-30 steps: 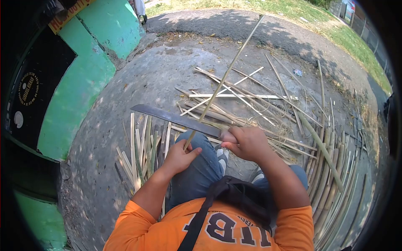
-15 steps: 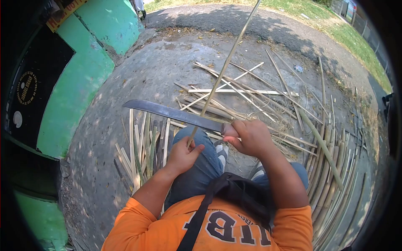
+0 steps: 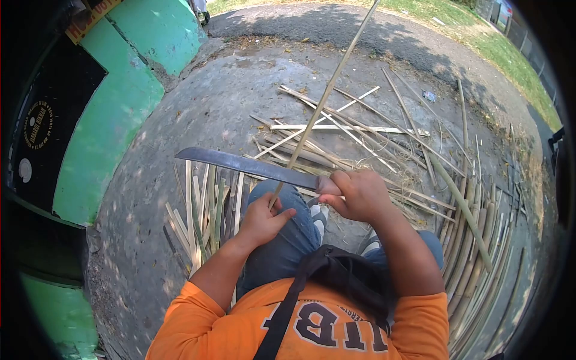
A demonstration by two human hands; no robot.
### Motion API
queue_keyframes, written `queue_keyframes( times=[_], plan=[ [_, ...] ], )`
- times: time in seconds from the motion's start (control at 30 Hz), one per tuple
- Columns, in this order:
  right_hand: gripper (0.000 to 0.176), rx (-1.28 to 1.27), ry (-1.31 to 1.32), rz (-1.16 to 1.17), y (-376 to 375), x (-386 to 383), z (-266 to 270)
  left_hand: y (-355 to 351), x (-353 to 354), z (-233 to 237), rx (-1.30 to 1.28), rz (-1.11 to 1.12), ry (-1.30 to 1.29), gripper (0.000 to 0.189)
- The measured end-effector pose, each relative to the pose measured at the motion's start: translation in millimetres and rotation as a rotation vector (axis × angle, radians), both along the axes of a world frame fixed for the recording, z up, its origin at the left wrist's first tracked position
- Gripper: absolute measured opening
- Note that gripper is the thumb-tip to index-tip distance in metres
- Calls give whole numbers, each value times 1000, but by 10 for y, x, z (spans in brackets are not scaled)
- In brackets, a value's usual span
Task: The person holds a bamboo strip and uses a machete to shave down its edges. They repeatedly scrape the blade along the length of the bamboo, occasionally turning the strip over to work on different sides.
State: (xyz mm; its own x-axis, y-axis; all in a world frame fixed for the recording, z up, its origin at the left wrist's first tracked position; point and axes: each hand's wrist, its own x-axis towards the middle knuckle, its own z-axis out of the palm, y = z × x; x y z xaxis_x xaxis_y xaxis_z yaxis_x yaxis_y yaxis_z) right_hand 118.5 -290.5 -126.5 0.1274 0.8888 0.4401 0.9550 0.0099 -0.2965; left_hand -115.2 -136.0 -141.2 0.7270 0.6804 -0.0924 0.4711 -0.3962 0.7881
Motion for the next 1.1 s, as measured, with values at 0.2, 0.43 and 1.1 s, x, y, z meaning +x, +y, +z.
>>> queue_keyframes(
  times=[0.2, 0.43, 1.1],
  plan=[
    [55, 18, 21, -66, -20, 102, 53, 9, -21, -18, 2, -12, 30, 41],
    [54, 1, 30, -79, -35, 149, 44, 8, -5, -12, 2, -23, 25, 41],
    [47, 131, 6, -227, -174, 472, 108, -23, -14, 0, 70, -64, 42, 40]
  ],
)
